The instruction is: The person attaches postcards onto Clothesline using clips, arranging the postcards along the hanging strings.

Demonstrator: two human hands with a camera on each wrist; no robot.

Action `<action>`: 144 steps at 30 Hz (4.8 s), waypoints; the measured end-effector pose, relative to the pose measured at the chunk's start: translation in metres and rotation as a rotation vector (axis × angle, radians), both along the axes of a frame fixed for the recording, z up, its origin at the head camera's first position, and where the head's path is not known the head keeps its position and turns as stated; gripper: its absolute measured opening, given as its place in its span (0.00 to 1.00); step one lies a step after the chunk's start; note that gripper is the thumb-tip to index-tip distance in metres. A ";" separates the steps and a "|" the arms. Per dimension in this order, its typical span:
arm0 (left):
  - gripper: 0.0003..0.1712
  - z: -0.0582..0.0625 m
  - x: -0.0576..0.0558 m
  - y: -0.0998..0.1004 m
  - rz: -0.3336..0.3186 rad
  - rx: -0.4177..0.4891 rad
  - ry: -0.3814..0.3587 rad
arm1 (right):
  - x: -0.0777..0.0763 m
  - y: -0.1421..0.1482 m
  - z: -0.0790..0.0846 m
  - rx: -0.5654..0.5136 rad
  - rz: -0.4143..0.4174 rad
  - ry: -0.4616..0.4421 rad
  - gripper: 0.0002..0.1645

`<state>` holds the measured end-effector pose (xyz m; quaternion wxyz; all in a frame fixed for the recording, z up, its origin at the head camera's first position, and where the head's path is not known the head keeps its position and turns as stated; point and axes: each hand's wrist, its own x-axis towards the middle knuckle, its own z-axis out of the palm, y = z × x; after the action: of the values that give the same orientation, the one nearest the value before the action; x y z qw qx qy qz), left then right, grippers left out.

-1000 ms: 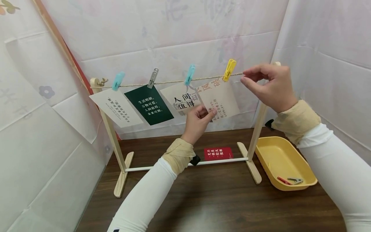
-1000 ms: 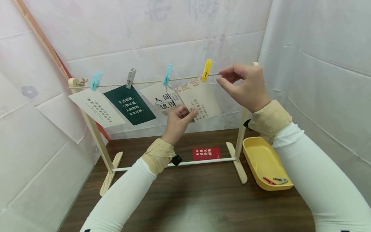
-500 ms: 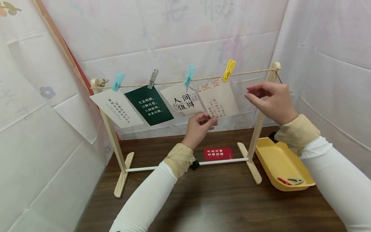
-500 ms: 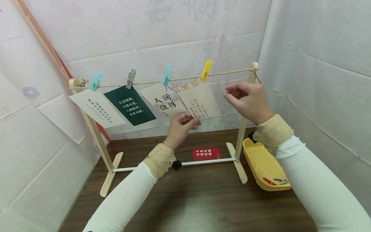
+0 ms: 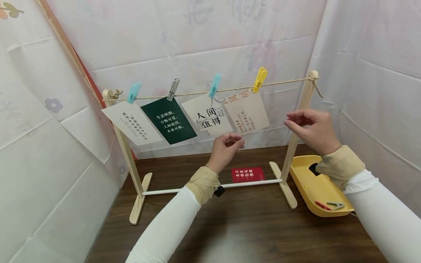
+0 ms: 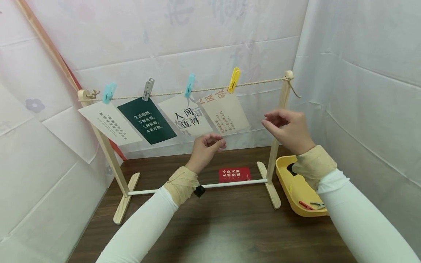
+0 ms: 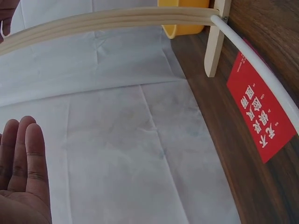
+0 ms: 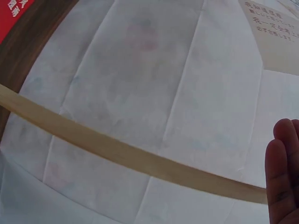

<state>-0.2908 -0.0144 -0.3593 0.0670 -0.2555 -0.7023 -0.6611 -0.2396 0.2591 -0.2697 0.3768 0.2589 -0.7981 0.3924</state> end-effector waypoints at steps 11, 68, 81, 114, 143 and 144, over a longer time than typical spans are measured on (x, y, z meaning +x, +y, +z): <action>0.11 -0.016 -0.002 -0.004 0.009 -0.142 -0.002 | 0.003 0.020 -0.028 -0.034 -0.063 -0.036 0.09; 0.23 -0.112 -0.044 0.010 -0.117 -1.332 0.274 | -0.002 0.103 -0.146 0.550 -0.066 -0.795 0.06; 0.32 -0.123 -0.040 0.017 -0.177 -1.462 0.176 | -0.010 0.104 -0.166 0.667 0.014 -0.961 0.11; 0.18 -0.132 -0.073 -0.049 -0.017 -1.433 -0.085 | -0.016 0.101 -0.194 0.789 0.005 -1.039 0.14; 0.49 -0.141 -0.084 -0.088 0.094 -1.398 -0.191 | -0.019 0.097 -0.189 0.819 -0.050 -0.994 0.12; 0.49 -0.142 -0.084 -0.089 0.100 -1.406 -0.196 | -0.019 0.097 -0.190 0.815 -0.054 -0.998 0.11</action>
<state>-0.3753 -0.1036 -0.5009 -0.1471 -0.1450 -0.9761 -0.0675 -0.2582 0.3557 -0.4596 -0.1584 0.1475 -0.9687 0.1212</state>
